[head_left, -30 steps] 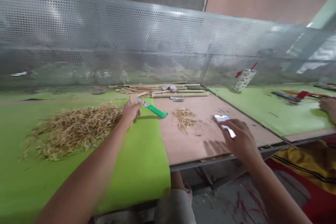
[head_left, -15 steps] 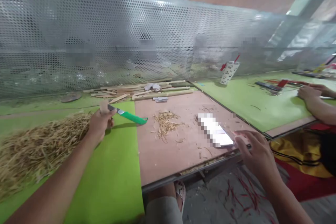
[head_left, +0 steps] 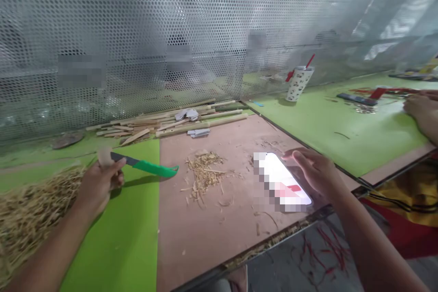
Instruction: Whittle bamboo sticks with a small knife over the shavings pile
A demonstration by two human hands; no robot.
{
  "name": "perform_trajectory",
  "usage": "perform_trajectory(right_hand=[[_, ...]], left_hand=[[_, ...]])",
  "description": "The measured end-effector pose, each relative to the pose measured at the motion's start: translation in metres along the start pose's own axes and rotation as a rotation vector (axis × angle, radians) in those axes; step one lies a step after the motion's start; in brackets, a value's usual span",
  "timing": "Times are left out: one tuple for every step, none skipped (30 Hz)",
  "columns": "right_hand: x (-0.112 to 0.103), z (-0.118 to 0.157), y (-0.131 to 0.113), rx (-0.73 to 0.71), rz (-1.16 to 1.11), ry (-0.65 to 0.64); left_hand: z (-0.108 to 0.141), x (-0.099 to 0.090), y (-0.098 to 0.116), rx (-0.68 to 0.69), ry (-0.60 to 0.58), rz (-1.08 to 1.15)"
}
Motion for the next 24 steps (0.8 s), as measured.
perform_trajectory(right_hand=[[0.002,-0.002,-0.002,-0.039,0.014,0.0],[0.003,-0.002,-0.003,-0.069,0.026,0.003],[0.004,-0.003,-0.004,-0.089,0.035,0.008],[0.004,-0.002,-0.005,-0.103,0.044,0.019],[0.003,-0.002,-0.006,-0.119,0.05,0.035],[0.002,-0.001,-0.008,-0.142,0.052,0.051],[0.002,-0.001,-0.01,-0.166,0.051,0.066],[0.001,0.0,-0.013,-0.191,0.048,0.081],[0.0,0.0,-0.014,-0.211,0.044,0.095],[0.0,0.001,-0.016,-0.226,0.04,0.11],[-0.002,0.001,-0.016,-0.235,0.036,0.127],[-0.003,0.002,-0.016,-0.238,0.028,0.142],[-0.004,0.003,-0.016,-0.24,0.019,0.15],[-0.004,0.004,-0.016,-0.241,0.007,0.151],[-0.004,0.005,-0.015,-0.238,-0.008,0.148],[-0.004,0.007,-0.014,-0.234,-0.025,0.141],[-0.004,0.008,-0.013,-0.226,-0.042,0.134],[-0.003,0.009,-0.012,-0.215,-0.06,0.129],[-0.003,0.01,-0.011,-0.203,-0.078,0.131],[-0.004,0.011,-0.01,-0.189,-0.094,0.132],[-0.004,0.012,-0.01,-0.178,-0.107,0.13],[-0.003,0.012,-0.01,-0.168,-0.109,0.121],[-0.003,0.011,-0.011,-0.159,-0.096,0.109],[-0.002,0.011,-0.012,-0.151,-0.068,0.093]], left_hand=[[0.0,0.0,0.0,-0.01,0.011,-0.011],[0.0,0.001,0.0,-0.018,0.018,-0.02],[0.0,0.002,0.0,-0.02,0.019,-0.027],[0.0,0.003,0.001,-0.016,0.014,-0.03],[0.0,0.004,0.002,-0.008,0.009,-0.031],[0.0,0.005,0.003,-0.004,0.002,-0.031],[-0.001,0.006,0.003,-0.004,-0.004,-0.027],[-0.001,0.007,0.003,-0.009,-0.007,-0.021],[-0.002,0.007,0.003,-0.016,-0.008,-0.011],[-0.002,0.008,0.002,-0.026,-0.01,-0.003],[-0.003,0.008,0.002,-0.03,-0.011,0.002],[-0.003,0.008,0.003,-0.031,-0.011,0.003],[-0.003,0.009,0.003,-0.028,-0.01,0.0],[-0.002,0.01,0.003,-0.028,-0.012,-0.003],[-0.002,0.011,0.003,-0.029,-0.017,-0.005],[-0.002,0.012,0.004,-0.027,-0.022,-0.003],[-0.002,0.013,0.004,-0.022,-0.026,0.002],[-0.002,0.013,0.004,-0.018,-0.028,0.006],[-0.001,0.013,0.004,-0.014,-0.027,0.008],[-0.001,0.013,0.004,-0.011,-0.023,0.005],[-0.001,0.013,0.004,-0.01,-0.019,0.0],[-0.001,0.013,0.004,-0.014,-0.014,-0.005],[0.0,0.013,0.004,-0.012,-0.012,-0.008],[0.0,0.013,0.005,-0.003,-0.013,-0.009]])
Point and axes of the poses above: each hand's wrist, its own z-axis away from the middle knuckle, its own x-axis out of the palm, y = z × x, the point moved 8 cm from there along -z, towards the middle knuckle, and after that the axes turned 4 degrees about -x, right-handed, at the moved point
